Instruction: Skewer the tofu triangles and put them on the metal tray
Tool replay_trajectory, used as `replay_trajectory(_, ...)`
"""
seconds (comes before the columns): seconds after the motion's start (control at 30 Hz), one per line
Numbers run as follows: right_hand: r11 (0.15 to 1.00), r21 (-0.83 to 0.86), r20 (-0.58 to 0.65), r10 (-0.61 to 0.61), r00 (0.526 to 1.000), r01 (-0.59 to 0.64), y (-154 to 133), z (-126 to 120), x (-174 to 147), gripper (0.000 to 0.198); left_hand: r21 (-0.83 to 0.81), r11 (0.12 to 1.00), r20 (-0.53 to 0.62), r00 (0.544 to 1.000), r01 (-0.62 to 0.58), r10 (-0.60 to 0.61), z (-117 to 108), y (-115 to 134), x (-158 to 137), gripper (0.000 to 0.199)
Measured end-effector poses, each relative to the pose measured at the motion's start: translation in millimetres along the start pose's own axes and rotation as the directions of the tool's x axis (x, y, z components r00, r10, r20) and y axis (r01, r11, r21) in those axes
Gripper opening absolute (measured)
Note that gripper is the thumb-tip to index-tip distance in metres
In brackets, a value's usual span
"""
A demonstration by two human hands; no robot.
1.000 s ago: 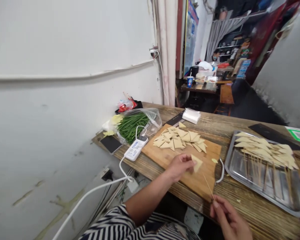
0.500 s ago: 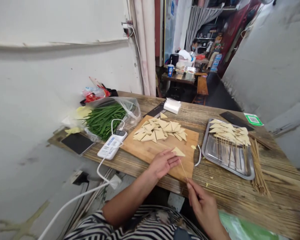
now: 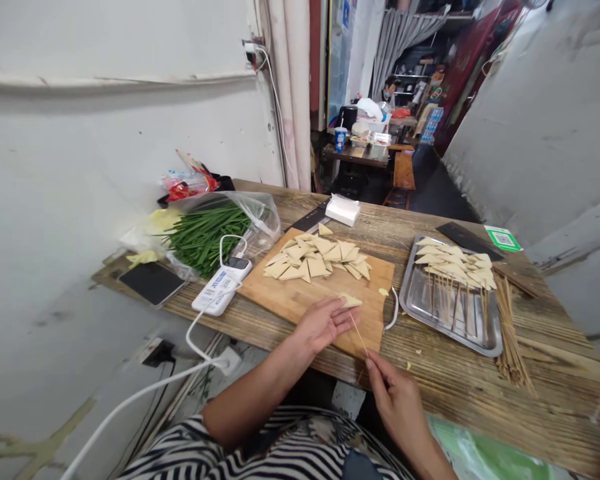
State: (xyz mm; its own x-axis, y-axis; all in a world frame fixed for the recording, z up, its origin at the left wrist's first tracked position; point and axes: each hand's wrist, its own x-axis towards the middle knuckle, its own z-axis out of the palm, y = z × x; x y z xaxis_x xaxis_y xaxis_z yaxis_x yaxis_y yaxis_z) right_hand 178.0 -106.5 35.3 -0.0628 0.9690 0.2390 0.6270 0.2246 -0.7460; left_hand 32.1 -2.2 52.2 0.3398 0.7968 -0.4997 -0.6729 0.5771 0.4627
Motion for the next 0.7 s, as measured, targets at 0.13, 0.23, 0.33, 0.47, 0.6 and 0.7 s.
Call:
replay_trajectory(0.13, 1.000, 0.008, 0.028, 0.023, 0.999, -0.024, 0.2, 1.4, 2.5, 0.033, 0.011, 1.000, -0.008, 1.000, 0.003, -0.003, 1.6, 0.2, -1.2, 0.008)
replay_trajectory(0.23, 0.999, 0.007, 0.034, 0.036, 0.999, -0.037, 2.4, 3.5, 3.4, 0.034, 0.020, 1.000, -0.008, 1.000, 0.011, -0.011, 1.7, 0.1, -1.3, 0.007)
replay_trajectory(0.33, 0.999, 0.006, 0.042, 0.050, 0.998, -0.050, 4.0, 5.1, 4.0, 0.035, 0.012, 1.000, -0.005, 1.000, 0.016, -0.016, 1.4, -0.3, -1.1, 0.007)
replay_trajectory(0.47, 0.999, 0.018, 0.045, 0.049, 0.998, -0.050, 3.7, 5.7, 5.0, 0.035, -0.016, 1.000, -0.001, 1.000, 0.023, -0.023, 1.1, -0.6, -1.8, 0.008)
replay_trajectory(0.6, 0.998, 0.013, 0.047, 0.063, 0.997, -0.064, 3.6, 6.3, 5.4, 0.037, -0.033, 0.999, 0.012, 0.999, 0.034, -0.034, 0.6, -1.5, -2.8, 0.008)
replay_trajectory(0.7, 0.998, 0.016, 0.039, 0.061, 0.997, -0.061, 3.6, 6.8, 5.3, 0.037, -0.029, 0.999, 0.014, 0.999, 0.036, -0.035, 0.9, -2.3, -2.9, 0.007)
